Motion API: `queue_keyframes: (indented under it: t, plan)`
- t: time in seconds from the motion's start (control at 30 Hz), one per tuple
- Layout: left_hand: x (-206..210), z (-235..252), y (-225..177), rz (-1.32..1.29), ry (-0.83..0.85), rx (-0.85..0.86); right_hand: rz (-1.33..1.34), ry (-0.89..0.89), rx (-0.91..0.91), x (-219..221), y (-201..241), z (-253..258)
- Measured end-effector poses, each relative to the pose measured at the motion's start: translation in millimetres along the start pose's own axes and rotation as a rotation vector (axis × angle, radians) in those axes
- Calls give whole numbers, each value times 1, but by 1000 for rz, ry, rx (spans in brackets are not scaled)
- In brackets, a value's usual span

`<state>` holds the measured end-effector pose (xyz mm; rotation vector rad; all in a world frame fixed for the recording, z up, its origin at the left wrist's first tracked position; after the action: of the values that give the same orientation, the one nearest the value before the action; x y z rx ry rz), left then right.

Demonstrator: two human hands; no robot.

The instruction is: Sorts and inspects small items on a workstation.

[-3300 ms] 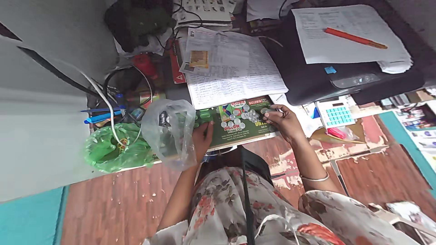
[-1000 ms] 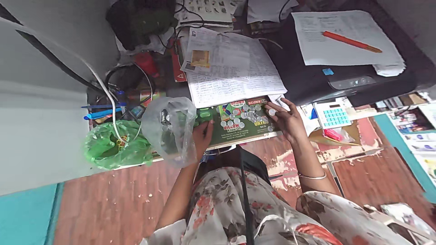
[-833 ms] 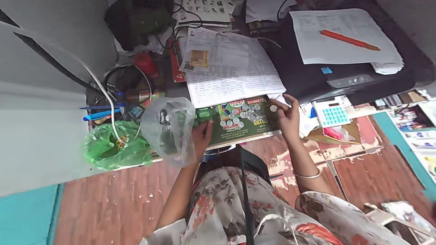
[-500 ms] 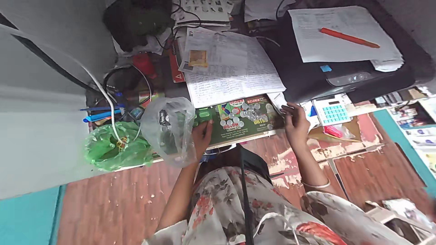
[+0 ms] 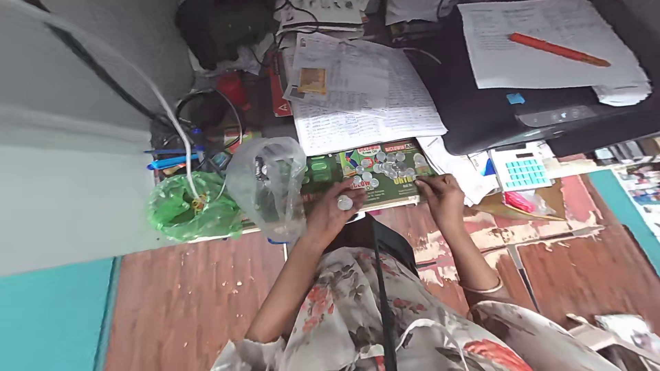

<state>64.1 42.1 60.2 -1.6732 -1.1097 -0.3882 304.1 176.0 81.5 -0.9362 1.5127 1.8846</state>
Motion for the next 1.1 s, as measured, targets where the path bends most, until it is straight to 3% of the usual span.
queue_keyframes:
  t: [0.23,0.37,0.5,0.63,0.9,1.1]
  plan:
    - [15,-7,5,-258,163,-111,77,98,-130,5,60,-15]
    - [17,-9,10,-218,185,-119,216,256,-289,16,106,-39]
    - [20,-8,14,-182,178,-121,101,451,-349,42,126,-49]
    - [19,-5,16,-133,134,-127,250,609,-173,51,115,-33]
    - [23,0,19,-107,251,-104,803,811,434,40,97,-16]
    - [35,6,17,-43,226,-39,864,849,540,37,99,-16]
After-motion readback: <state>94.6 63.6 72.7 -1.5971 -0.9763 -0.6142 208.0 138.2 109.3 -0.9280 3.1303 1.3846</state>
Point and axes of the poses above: each hand's wrist, its own z-axis towards the middle knuckle, its own x-axis out of the palm, y = z × x, the point moved 6 cm from there along z, towards the middle knuckle, and after that the axes turned 12 degrees about x, right-handed, at the moved point
